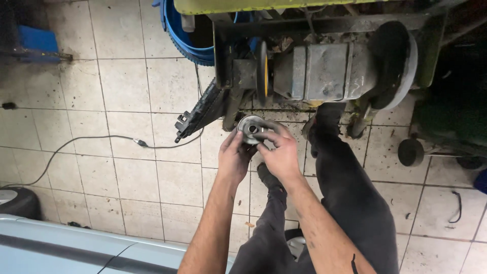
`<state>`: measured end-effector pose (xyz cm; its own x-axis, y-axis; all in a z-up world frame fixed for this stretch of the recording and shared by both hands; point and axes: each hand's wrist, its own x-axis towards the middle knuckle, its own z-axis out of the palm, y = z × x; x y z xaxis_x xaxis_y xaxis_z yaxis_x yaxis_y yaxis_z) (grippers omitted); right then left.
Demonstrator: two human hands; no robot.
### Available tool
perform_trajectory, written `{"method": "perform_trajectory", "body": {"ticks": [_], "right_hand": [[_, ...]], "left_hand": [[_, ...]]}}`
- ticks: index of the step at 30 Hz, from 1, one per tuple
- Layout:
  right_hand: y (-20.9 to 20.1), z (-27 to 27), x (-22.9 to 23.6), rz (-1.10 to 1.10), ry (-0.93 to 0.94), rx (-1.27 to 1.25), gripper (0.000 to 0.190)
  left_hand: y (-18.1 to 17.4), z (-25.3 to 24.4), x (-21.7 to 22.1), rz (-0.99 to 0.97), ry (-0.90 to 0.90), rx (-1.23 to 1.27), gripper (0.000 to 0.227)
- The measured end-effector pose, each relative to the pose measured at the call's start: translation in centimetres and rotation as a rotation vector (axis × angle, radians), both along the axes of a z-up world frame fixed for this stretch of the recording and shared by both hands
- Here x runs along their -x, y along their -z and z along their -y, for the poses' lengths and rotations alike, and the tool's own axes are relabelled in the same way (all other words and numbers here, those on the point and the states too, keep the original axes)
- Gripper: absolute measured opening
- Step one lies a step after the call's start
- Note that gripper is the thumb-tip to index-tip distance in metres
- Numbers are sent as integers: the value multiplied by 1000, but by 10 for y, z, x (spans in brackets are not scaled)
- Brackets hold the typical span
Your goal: The person handles a cylindrical metal part and a larger mechanical assembly under a yellow press. They retrieve a pneumatic tool from a blue cabinet and use it to work on the assembly, then place the parts back onto the press platform.
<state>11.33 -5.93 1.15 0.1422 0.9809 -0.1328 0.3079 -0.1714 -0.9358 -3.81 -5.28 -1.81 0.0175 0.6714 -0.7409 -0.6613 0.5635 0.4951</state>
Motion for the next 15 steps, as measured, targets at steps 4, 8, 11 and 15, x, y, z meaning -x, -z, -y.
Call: {"method": "perform_trajectory", "body": {"ticks": [4, 8, 11, 15], "right_hand": [[-23, -2, 1, -60, -23, -44, 52], [-35, -3, 1, 5, -39, 29, 63], [-47, -3, -4, -87, -9, 190, 55], [-58, 5, -25, -139, 35, 226, 40]], "left_hand": [[-3, 10, 9, -39, 42, -75, 39], [-13, 19, 14, -97, 56, -64, 37], [-33, 25, 13, -42, 72, -59, 34], [-74, 31, 3, 91, 137, -136, 37]]}}
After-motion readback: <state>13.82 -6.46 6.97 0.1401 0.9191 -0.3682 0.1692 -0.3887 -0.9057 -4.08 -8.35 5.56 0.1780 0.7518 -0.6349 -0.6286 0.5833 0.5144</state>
